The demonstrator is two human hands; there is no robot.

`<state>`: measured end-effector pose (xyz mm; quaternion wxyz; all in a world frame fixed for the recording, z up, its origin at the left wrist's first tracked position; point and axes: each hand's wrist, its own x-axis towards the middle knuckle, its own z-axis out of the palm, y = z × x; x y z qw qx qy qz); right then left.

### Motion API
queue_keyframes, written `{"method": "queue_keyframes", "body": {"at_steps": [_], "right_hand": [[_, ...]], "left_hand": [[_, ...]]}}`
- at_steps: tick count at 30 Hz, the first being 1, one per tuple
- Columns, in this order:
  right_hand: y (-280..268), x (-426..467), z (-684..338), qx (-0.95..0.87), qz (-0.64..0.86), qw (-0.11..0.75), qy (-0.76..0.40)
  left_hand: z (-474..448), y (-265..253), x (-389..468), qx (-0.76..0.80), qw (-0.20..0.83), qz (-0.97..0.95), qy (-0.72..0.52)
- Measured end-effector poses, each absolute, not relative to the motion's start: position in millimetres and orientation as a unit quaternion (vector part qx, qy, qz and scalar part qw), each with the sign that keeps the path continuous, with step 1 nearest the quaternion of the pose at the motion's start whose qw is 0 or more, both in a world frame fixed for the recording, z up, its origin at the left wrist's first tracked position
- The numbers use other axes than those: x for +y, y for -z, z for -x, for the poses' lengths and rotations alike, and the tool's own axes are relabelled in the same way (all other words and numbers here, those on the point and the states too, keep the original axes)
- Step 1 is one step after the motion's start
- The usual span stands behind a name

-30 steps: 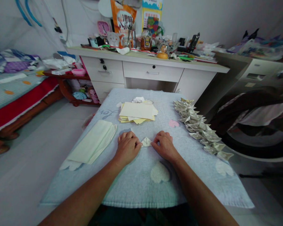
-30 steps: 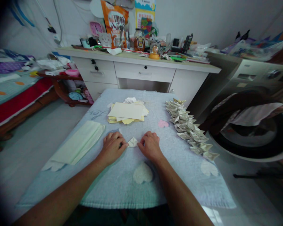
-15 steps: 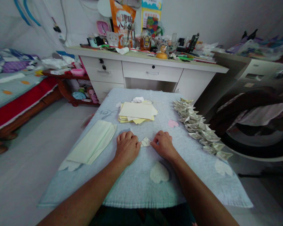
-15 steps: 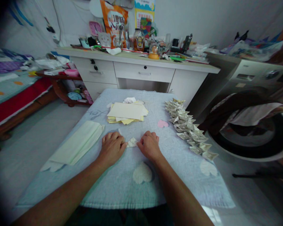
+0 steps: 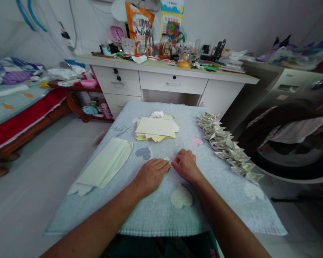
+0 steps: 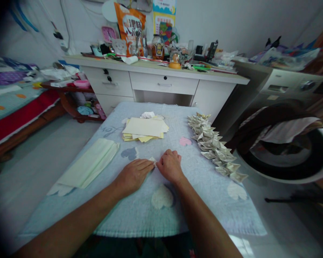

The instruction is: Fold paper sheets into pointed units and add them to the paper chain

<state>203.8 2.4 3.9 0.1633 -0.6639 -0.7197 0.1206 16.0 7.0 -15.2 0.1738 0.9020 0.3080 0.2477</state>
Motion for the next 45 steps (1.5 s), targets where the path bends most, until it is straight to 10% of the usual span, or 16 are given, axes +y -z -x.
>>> {"method": "queue_keyframes", "body": {"at_steps": [13, 45], "right_hand": [[-7.0, -0.6, -221.2, -0.696, 0.682, 0.175, -0.140], [1.1, -2.8, -216.1, -0.746, 0.652, 0.121, -0.059]], "left_hand": [[-13.8, 27.1, 8.4, 0.297, 0.032, -0.928, -0.221], [-16.2, 21.2, 33.5, 0.292, 0.129, -0.915, -0.247]]}}
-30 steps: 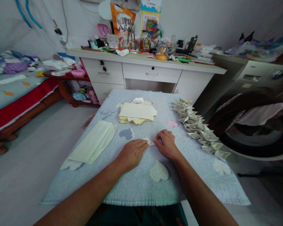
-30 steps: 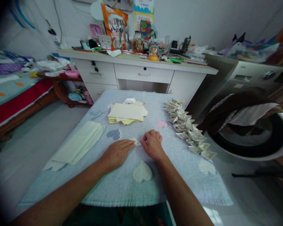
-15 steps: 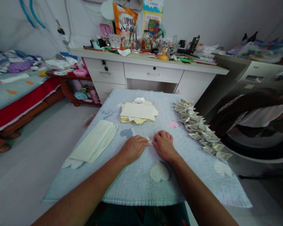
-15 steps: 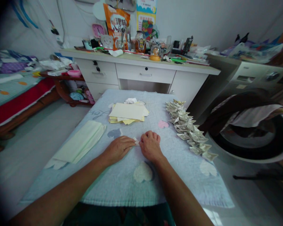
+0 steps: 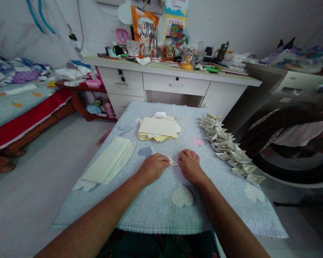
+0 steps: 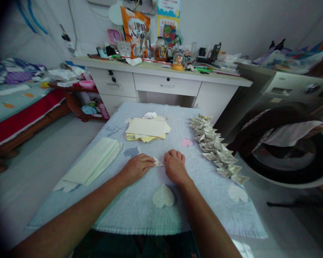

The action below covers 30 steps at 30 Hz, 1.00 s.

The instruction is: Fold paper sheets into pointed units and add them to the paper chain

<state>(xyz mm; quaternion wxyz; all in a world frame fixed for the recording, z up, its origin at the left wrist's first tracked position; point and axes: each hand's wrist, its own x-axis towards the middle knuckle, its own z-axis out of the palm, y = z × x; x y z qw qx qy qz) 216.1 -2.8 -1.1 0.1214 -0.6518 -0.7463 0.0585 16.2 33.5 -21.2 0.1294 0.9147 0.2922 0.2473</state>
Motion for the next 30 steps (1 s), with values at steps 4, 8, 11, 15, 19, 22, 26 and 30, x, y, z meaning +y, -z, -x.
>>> {"method": "queue_keyframes", "body": {"at_steps": [4, 8, 11, 15, 19, 22, 26, 30], "right_hand": [[-4.8, -4.9, -218.6, -0.735, 0.646, 0.194, -0.070], [-7.7, -7.4, -208.3, -0.757, 0.586, 0.271, -0.103], [-5.1, -6.7, -200.3, -0.775, 0.566, 0.246, -0.137], [-4.7, -5.1, -195.1, -0.783, 0.579, 0.187, -0.124], [-8.9, -4.8, -190.4, -0.783, 0.599, 0.134, -0.102], [-9.6, -4.4, -186.0, -0.777, 0.611, 0.118, -0.090], [-8.3, -4.4, -181.2, -0.771, 0.623, 0.107, -0.076], [-9.6, -5.6, -178.1, -0.768, 0.629, 0.099, -0.065]], "left_hand": [[-17.0, 19.5, 33.0, 0.291, 0.134, -0.913, -0.254], [-18.1, 15.7, 31.7, 0.290, 0.139, -0.913, -0.252], [-17.9, 13.8, 31.1, 0.295, 0.164, -0.907, -0.252], [-14.6, 13.1, 32.1, 0.331, 0.239, -0.867, -0.284], [-11.1, 11.3, 32.8, 0.413, 0.224, -0.823, -0.321], [-10.3, 9.0, 30.8, 0.468, 0.176, -0.816, -0.290], [-10.1, 5.9, 26.3, 0.503, 0.139, -0.818, -0.243], [-9.5, 4.6, 25.0, 0.521, 0.134, -0.813, -0.226]]}}
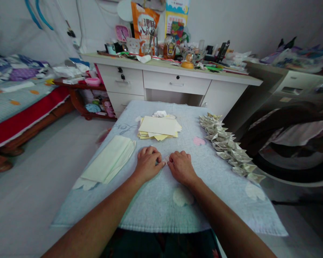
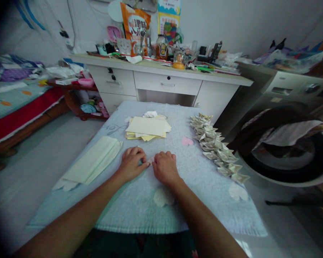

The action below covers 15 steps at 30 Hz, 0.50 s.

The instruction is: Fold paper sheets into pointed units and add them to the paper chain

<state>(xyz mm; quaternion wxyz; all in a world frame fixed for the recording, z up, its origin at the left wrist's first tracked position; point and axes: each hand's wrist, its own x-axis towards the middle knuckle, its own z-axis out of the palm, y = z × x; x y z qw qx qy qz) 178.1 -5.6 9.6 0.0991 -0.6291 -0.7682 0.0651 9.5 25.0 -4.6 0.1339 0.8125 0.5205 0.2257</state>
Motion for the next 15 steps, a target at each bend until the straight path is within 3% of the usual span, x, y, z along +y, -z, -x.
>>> {"method": "queue_keyframes", "body": {"at_steps": [15], "right_hand": [[-11.8, -4.1, -171.9, -0.765, 0.637, 0.081, -0.043]], "left_hand": [[8.9, 8.1, 22.9, 0.527, 0.128, -0.812, -0.216]]}}
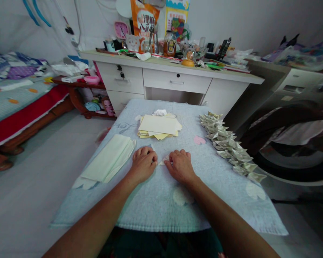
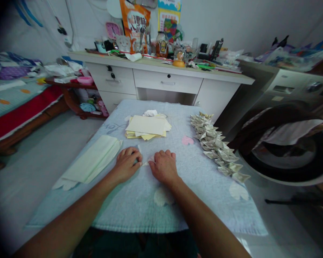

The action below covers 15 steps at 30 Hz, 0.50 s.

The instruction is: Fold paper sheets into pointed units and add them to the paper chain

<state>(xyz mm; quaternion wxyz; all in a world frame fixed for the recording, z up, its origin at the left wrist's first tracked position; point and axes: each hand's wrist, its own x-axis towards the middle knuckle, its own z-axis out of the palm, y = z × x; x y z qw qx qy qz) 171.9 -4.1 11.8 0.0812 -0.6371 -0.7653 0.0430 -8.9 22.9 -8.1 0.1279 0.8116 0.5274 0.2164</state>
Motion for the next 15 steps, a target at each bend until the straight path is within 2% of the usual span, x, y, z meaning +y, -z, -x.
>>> {"method": "queue_keyframes", "body": {"at_steps": [4, 15], "right_hand": [[-10.1, -4.8, -170.7, -0.765, 0.638, 0.087, -0.037], [-10.0, -4.9, -180.3, -0.746, 0.653, 0.102, -0.074]], "left_hand": [[2.9, 5.3, 21.8, 0.494, 0.140, -0.821, -0.250], [-3.7, 4.9, 24.1, 0.425, 0.173, -0.857, -0.235]]}}
